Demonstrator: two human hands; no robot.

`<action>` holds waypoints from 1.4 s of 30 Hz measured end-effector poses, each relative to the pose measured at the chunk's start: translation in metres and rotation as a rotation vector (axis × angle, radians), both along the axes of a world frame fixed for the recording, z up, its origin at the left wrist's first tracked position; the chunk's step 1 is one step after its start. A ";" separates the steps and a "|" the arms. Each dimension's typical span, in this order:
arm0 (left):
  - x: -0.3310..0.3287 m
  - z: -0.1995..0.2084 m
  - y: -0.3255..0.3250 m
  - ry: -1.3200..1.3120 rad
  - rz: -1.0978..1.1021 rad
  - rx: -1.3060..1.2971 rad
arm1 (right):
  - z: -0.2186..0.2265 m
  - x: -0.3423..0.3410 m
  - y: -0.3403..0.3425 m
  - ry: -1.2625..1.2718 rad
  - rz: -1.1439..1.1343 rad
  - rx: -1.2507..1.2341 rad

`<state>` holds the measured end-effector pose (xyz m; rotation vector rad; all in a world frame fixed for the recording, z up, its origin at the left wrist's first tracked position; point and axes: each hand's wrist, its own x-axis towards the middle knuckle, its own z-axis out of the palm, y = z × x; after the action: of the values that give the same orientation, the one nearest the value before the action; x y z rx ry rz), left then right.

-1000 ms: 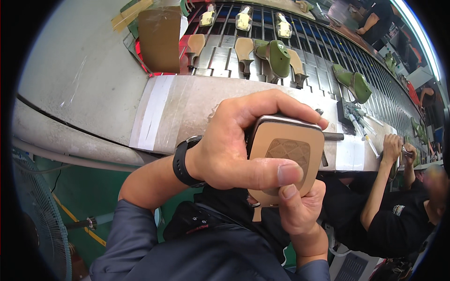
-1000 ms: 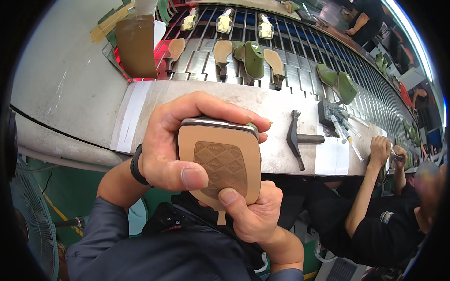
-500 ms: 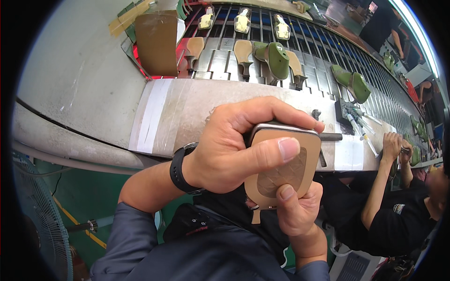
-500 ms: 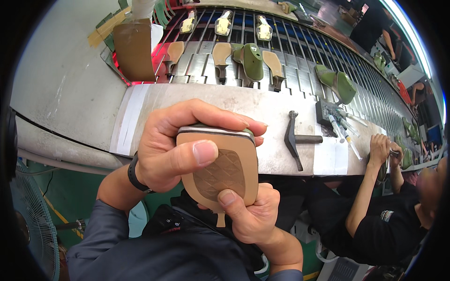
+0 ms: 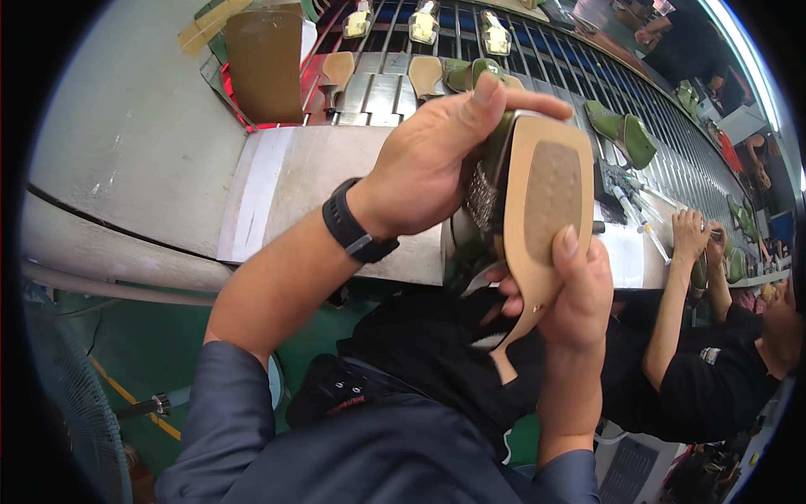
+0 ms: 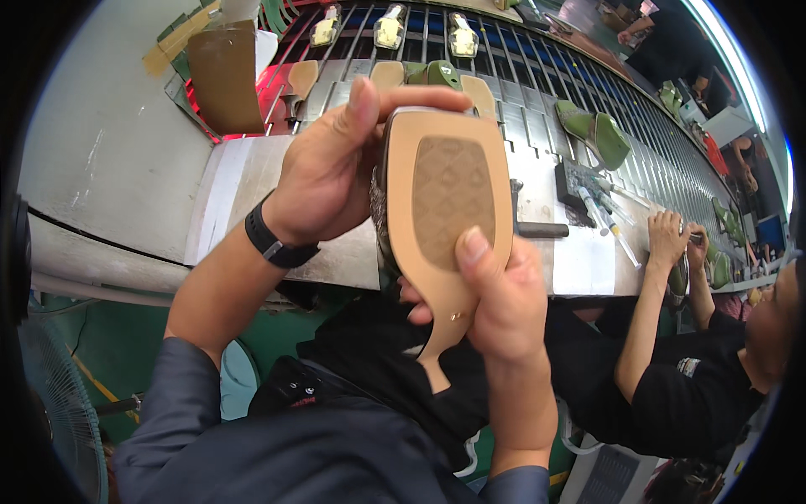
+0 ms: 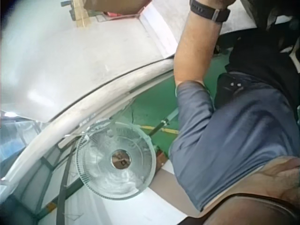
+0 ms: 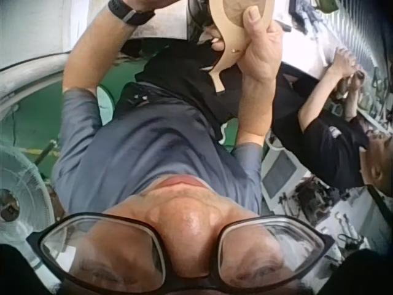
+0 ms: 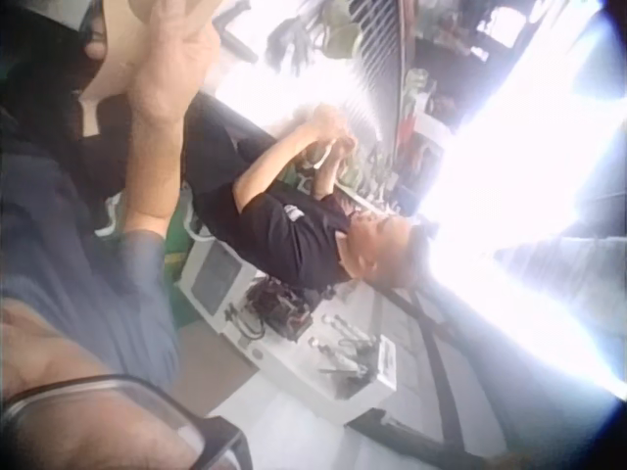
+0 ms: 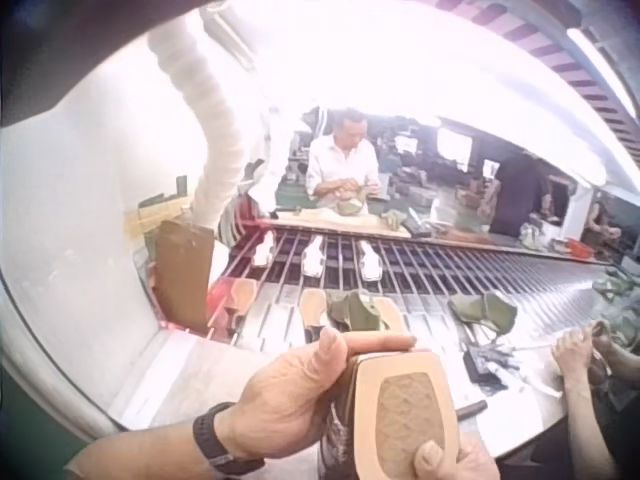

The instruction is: The person attaches outsoles to lasted high-heeled shoes, pressing the soles into place by hand and tapping around the edges using a hammer.

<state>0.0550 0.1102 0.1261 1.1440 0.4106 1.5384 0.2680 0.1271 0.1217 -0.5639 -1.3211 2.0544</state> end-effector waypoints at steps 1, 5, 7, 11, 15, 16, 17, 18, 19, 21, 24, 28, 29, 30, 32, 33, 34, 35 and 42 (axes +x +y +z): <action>0.003 0.001 0.005 0.055 0.066 0.021 | -0.001 0.001 0.007 0.006 -0.013 0.011; 0.004 0.000 0.016 0.116 0.137 0.052 | -0.005 0.002 0.019 0.044 -0.022 0.052; 0.007 -0.002 0.016 0.146 0.163 0.079 | -0.005 0.004 0.021 0.078 -0.014 0.093; 0.007 -0.008 0.018 0.184 0.202 0.134 | -0.008 0.006 0.023 0.046 -0.018 0.114; 0.006 -0.010 0.012 0.249 0.211 0.208 | -0.007 0.006 0.024 0.040 -0.017 0.142; 0.007 -0.011 0.010 0.244 0.191 0.218 | -0.006 0.006 0.024 0.041 -0.019 0.143; 0.008 -0.013 0.009 0.247 0.194 0.220 | -0.005 0.005 0.023 0.045 -0.017 0.146; 0.008 -0.015 0.007 0.252 0.249 0.274 | -0.004 0.004 0.021 -0.002 -0.030 0.167; 0.009 -0.015 0.004 0.258 0.306 0.330 | -0.002 0.003 0.019 -0.047 -0.042 0.188; 0.011 -0.010 -0.008 0.246 0.297 0.265 | -0.003 0.007 0.010 -0.033 -0.027 0.206; 0.009 0.000 -0.036 0.381 0.384 0.174 | 0.002 0.004 -0.019 -0.018 -0.047 0.197; 0.012 0.013 -0.076 0.405 0.436 0.095 | 0.004 0.005 -0.048 -0.160 -0.028 0.395; 0.012 0.014 -0.082 0.366 0.435 0.072 | 0.003 0.004 -0.052 -0.173 -0.014 0.445; 0.011 0.013 -0.087 0.378 0.438 0.068 | 0.003 0.002 -0.055 -0.187 -0.001 0.493; 0.009 0.013 -0.095 0.341 0.424 0.073 | 0.002 0.000 -0.061 -0.197 0.011 0.520; 0.010 0.012 -0.098 0.349 0.457 0.091 | 0.002 -0.001 -0.064 -0.218 0.020 0.552; 0.009 0.014 -0.102 0.359 0.462 0.087 | 0.000 -0.004 -0.066 -0.207 0.025 0.547; 0.007 0.015 -0.105 0.371 0.481 0.063 | -0.004 -0.007 -0.068 -0.198 0.017 0.616; -0.001 0.040 -0.119 0.482 0.573 -0.091 | -0.012 -0.020 -0.079 -0.277 0.038 0.818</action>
<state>0.0541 -0.0087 0.1661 1.3979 1.2045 1.6848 0.2485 0.0478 0.1101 -0.4420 -2.1624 1.2977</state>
